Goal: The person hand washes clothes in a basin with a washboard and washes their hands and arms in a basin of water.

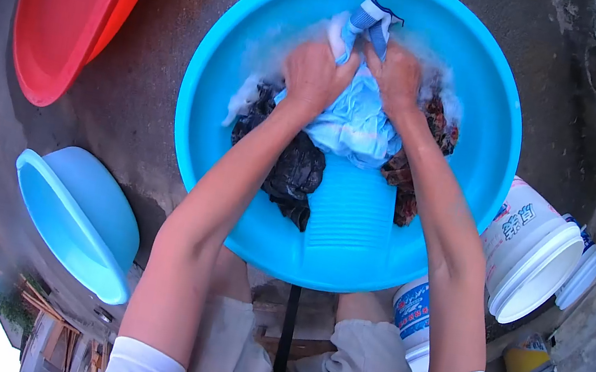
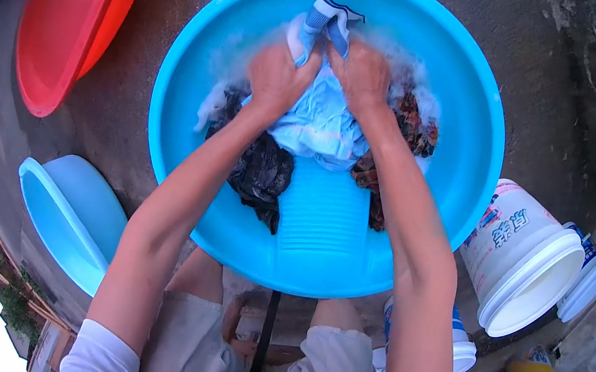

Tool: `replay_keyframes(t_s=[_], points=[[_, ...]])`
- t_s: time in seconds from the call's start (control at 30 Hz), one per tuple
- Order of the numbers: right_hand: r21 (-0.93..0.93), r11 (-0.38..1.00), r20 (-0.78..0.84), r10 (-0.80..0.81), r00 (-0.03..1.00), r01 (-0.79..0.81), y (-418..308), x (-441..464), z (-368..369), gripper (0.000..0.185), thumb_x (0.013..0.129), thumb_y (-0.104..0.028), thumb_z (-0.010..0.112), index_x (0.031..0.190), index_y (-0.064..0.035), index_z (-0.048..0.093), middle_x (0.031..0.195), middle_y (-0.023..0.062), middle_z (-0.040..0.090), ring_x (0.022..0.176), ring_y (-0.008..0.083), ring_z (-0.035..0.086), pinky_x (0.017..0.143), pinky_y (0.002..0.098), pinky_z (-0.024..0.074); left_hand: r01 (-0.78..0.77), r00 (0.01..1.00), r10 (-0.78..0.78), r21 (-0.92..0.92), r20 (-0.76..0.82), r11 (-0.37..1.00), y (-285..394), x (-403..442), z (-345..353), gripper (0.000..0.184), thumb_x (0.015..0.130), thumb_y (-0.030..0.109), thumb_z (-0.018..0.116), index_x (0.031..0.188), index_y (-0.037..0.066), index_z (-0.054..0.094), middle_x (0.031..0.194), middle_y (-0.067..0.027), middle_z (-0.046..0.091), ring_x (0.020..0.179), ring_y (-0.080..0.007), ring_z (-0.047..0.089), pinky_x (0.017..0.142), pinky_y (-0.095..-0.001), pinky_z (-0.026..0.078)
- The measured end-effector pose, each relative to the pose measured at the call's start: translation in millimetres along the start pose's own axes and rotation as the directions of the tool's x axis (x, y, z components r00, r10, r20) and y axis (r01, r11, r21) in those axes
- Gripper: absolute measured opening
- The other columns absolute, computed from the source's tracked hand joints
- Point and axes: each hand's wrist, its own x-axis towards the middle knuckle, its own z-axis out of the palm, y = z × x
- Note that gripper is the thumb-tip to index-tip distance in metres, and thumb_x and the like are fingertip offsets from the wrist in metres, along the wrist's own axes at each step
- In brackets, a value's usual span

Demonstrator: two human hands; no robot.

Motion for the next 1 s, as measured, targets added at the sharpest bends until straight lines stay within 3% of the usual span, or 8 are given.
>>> replay_keyframes(t_s=[0.03,0.1,0.2,0.27,0.33,0.8,0.87,1.0], points=[[0.178,0.984,0.021,0.023,1.000,-0.027,-6.2,-8.5,-13.9,0.033,0.082,-0.034,0.063,0.092,-0.0033,0.060,0.072,0.0223,0.062,0.070,0.0378,0.063,0.058,0.0454,0.0496,0.000,1.000,0.000,-0.005,-0.009,1.000,-1.5,-4.7,-1.9,0.043,0.079,0.035,0.063,0.111,0.007,0.057,0.091,-0.0229,0.063,0.085,-0.0412,0.061,0.072,-0.0472,0.048],[0.384,0.922,0.061,0.020,0.998,-0.042,-25.0,-43.7,-50.0,0.033,0.082,-0.031,0.063,0.098,-0.0021,0.060,0.075,0.0237,0.062,0.072,0.0390,0.063,0.060,0.0440,0.0489,-0.345,0.910,0.280,-0.186,-0.304,0.920,-7.8,-39.6,-9.7,0.052,0.071,0.029,0.068,0.113,0.002,0.055,0.107,-0.0237,0.059,0.096,-0.0390,0.056,0.082,-0.0487,0.043],[0.295,0.946,0.132,-0.182,0.975,0.137,-36.9,-121.8,-95.4,0.036,0.075,-0.027,0.069,0.094,-0.0002,0.055,0.072,0.0173,0.061,0.065,0.0351,0.063,0.058,0.0428,0.0485,-0.380,0.909,0.416,-0.437,-0.015,0.815,-10.9,-117.0,-39.6,0.069,0.063,0.024,0.071,0.127,0.008,0.052,0.129,-0.0172,0.050,0.118,-0.0372,0.046,0.099,-0.0483,0.032],[0.344,0.873,-0.005,-0.367,0.930,0.346,-35.3,-161.8,-99.6,0.038,0.069,-0.023,0.071,0.095,-0.0003,0.054,0.067,0.0130,0.057,0.057,0.0285,0.061,0.053,0.0391,0.0473,-0.584,0.766,0.623,-0.234,0.159,0.777,-9.5,-143.8,-56.4,0.058,0.055,0.023,0.070,0.113,0.023,0.064,0.130,-0.0140,0.047,0.117,-0.0334,0.046,0.096,-0.0506,0.033],[0.229,0.898,0.065,-0.398,0.915,0.375,-18.3,-200.7,-78.8,0.038,0.067,-0.021,0.071,0.094,-0.0011,0.054,0.065,0.0117,0.056,0.056,0.0268,0.060,0.051,0.0381,0.0466,-0.686,0.679,0.699,-0.145,0.224,0.713,-8.5,-152.0,-53.9,0.045,0.061,0.022,0.069,0.105,0.018,0.066,0.125,-0.0141,0.050,0.111,-0.0322,0.048,0.093,-0.0485,0.035],[-0.002,0.978,-0.267,-0.204,0.942,0.211,-19.1,-65.1,-19.9,0.023,0.075,-0.018,0.065,0.088,-0.0063,0.050,0.070,0.0111,0.056,0.061,0.0286,0.061,0.054,0.0380,0.0494,-0.601,0.773,0.623,0.180,-0.116,0.779,-6.0,-35.3,3.4,0.031,0.075,0.018,0.061,0.105,0.008,0.061,0.123,-0.0097,0.050,0.097,-0.0305,0.054,0.076,-0.0391,0.051],[-0.011,0.985,-0.218,-0.168,0.961,0.170,-22.3,-62.7,-25.6,0.024,0.073,-0.013,0.063,0.092,-0.0054,0.050,0.077,0.0118,0.057,0.070,0.0294,0.061,0.059,0.0392,0.0492,-0.494,0.856,0.513,0.192,-0.066,0.848,-3.5,-34.0,4.9,0.032,0.076,0.019,0.060,0.107,0.008,0.060,0.125,-0.0089,0.050,0.096,-0.0281,0.054,0.069,-0.0371,0.053],[0.015,0.991,0.117,-0.137,0.984,0.136,-16.2,-62.8,-74.5,0.047,0.071,-0.005,0.063,0.116,-0.0026,0.049,0.108,0.0201,0.054,0.106,0.0344,0.052,0.089,0.0423,0.0425,-0.517,0.798,0.588,0.353,-0.129,0.779,-9.5,-27.4,15.1,0.030,0.076,0.019,0.061,0.104,0.008,0.059,0.129,-0.0083,0.047,0.095,-0.0284,0.055,0.063,-0.0360,0.054]])
